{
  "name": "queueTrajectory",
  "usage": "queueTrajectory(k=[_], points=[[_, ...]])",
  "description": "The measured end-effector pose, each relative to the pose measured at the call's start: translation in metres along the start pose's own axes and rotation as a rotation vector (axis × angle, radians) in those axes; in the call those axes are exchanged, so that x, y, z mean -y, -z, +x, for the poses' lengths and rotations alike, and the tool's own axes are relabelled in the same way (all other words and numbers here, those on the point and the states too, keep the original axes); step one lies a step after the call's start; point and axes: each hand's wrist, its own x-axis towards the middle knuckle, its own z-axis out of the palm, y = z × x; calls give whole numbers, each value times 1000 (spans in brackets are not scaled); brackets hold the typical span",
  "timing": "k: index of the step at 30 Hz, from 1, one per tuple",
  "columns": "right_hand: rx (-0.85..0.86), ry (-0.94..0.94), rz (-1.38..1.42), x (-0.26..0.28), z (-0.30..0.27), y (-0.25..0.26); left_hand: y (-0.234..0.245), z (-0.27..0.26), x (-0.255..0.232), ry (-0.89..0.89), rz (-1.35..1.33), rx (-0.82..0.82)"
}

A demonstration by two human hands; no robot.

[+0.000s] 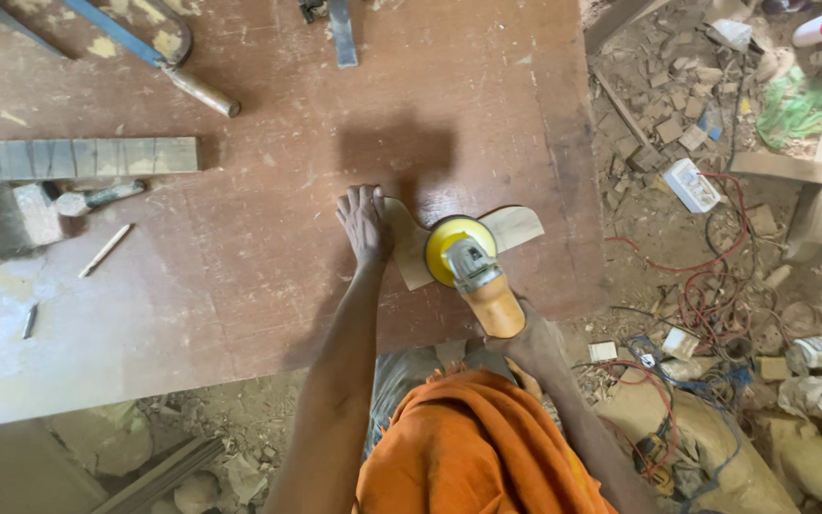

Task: The person sands multiple small pieces of wood using a power sander on a workbench.

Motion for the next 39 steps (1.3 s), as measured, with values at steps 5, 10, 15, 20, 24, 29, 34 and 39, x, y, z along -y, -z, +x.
queueTrajectory(k=[5, 10, 15, 20, 24, 29, 34, 39], points=[[-27, 4, 9, 4, 4, 5, 5, 0, -4, -90, -82, -45], [2, -163, 18, -14, 16, 21, 4, 1, -2, -132, -37, 2], [-122, -129, -57, -40, 27, 46, 1, 8, -2, -169, -73, -15], [-160, -208, -23, -49, 30, 51, 3, 7, -3, -173, -89, 6], [-215, -200, 85, -52, 27, 56, 4, 3, -5, -187, -96, 7], [-183, -122, 79, -59, 22, 53, 0, 5, -1, -171, -55, -37], [-105, -96, 71, -66, 18, 29, -3, 3, 3, -110, -21, -18], [-43, -56, 40, -47, 24, 11, -6, 3, -1, -122, -7, -51]])
